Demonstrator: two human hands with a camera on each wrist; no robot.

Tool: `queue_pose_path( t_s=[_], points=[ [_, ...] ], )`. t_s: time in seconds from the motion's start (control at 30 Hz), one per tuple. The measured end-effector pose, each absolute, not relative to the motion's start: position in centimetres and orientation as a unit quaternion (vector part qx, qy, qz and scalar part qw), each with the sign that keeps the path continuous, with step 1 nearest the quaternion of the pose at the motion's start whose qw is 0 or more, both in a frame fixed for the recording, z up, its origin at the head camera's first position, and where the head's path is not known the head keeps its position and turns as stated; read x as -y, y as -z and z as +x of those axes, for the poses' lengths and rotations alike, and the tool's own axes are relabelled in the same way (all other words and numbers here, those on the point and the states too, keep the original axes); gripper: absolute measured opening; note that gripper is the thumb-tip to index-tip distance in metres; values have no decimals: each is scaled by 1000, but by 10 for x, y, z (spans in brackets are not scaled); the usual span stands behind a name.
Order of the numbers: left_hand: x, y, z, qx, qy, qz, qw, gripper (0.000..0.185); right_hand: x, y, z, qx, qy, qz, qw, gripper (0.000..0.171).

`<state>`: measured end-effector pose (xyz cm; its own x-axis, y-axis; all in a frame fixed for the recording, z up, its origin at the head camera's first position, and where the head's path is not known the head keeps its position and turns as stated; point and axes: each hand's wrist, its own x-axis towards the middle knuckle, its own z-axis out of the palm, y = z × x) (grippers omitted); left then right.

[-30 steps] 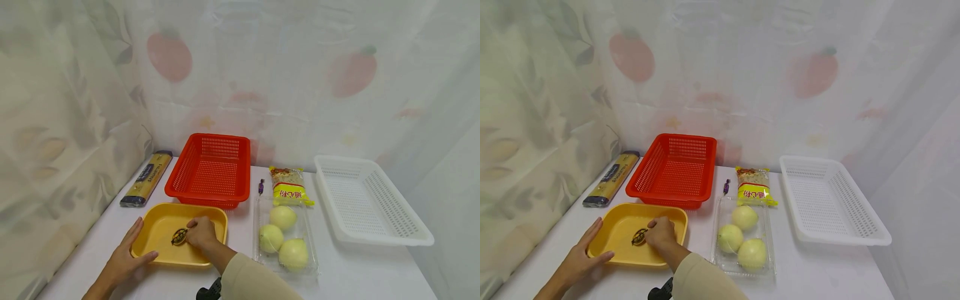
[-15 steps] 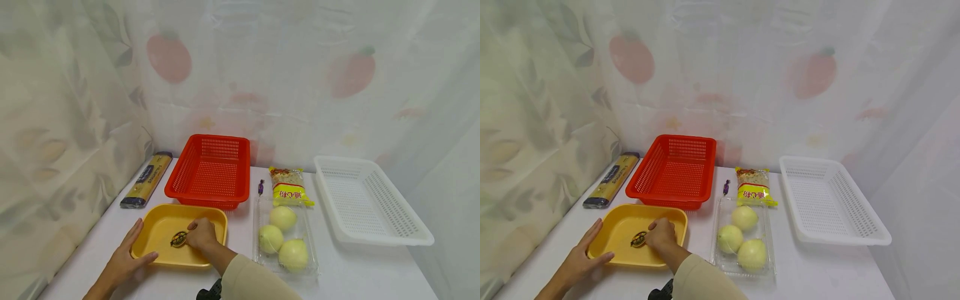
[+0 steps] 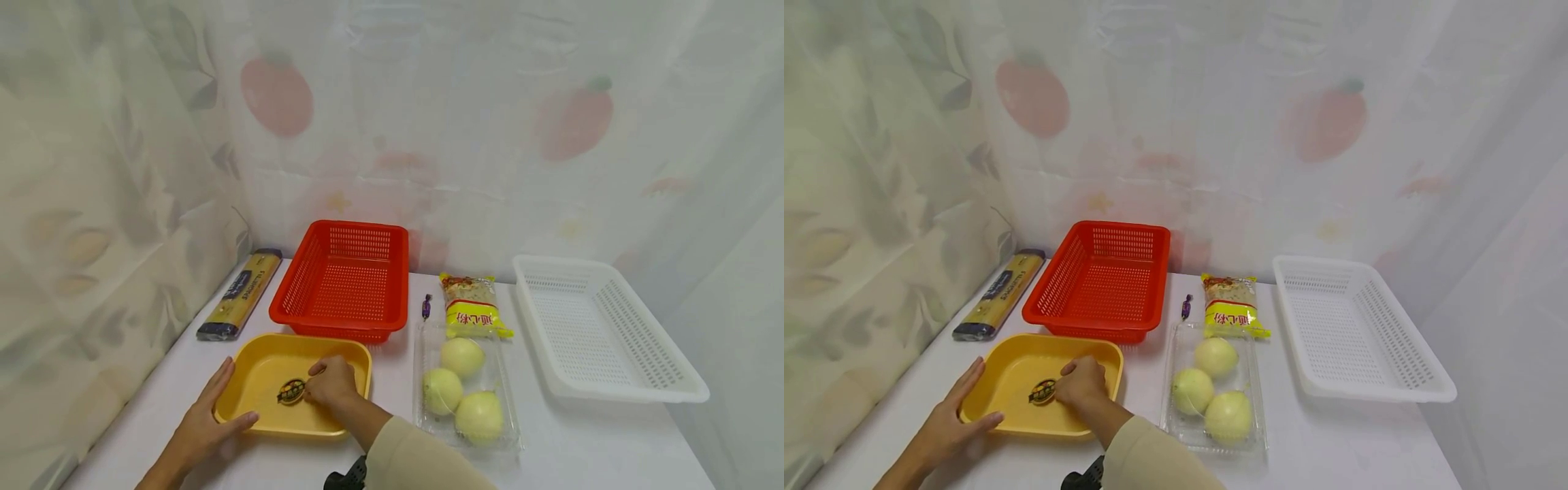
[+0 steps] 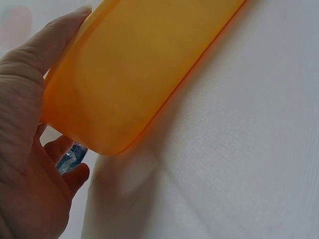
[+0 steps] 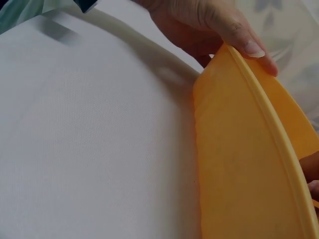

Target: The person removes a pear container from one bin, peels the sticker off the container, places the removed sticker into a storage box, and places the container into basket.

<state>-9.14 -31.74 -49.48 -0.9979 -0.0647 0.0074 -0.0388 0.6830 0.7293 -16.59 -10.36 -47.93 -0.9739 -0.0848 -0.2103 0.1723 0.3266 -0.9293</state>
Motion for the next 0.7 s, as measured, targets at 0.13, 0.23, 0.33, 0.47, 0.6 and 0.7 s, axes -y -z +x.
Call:
queue_pose_path(
  t_s=[0.13,0.23,0.33,0.47,0.6,0.7],
  points=[
    [316,494,-92,917,397,35,15,110,102,477,-166,-790,602,33,111,17],
    [316,494,-92,917,398,39,10,110,101,475,-166,-786,607,29,112,15],
    [316,493,-92,916,399,39,11,110,99,472,-165,-778,617,22,118,15],
    [316,494,-92,916,400,35,14,110,98,466,-167,-771,625,15,125,14],
    [316,494,-91,916,400,32,14,109,98,460,-168,-764,632,12,130,15],
    [316,494,-91,915,402,30,12,109,96,453,-168,-761,635,3,131,18]
  ],
)
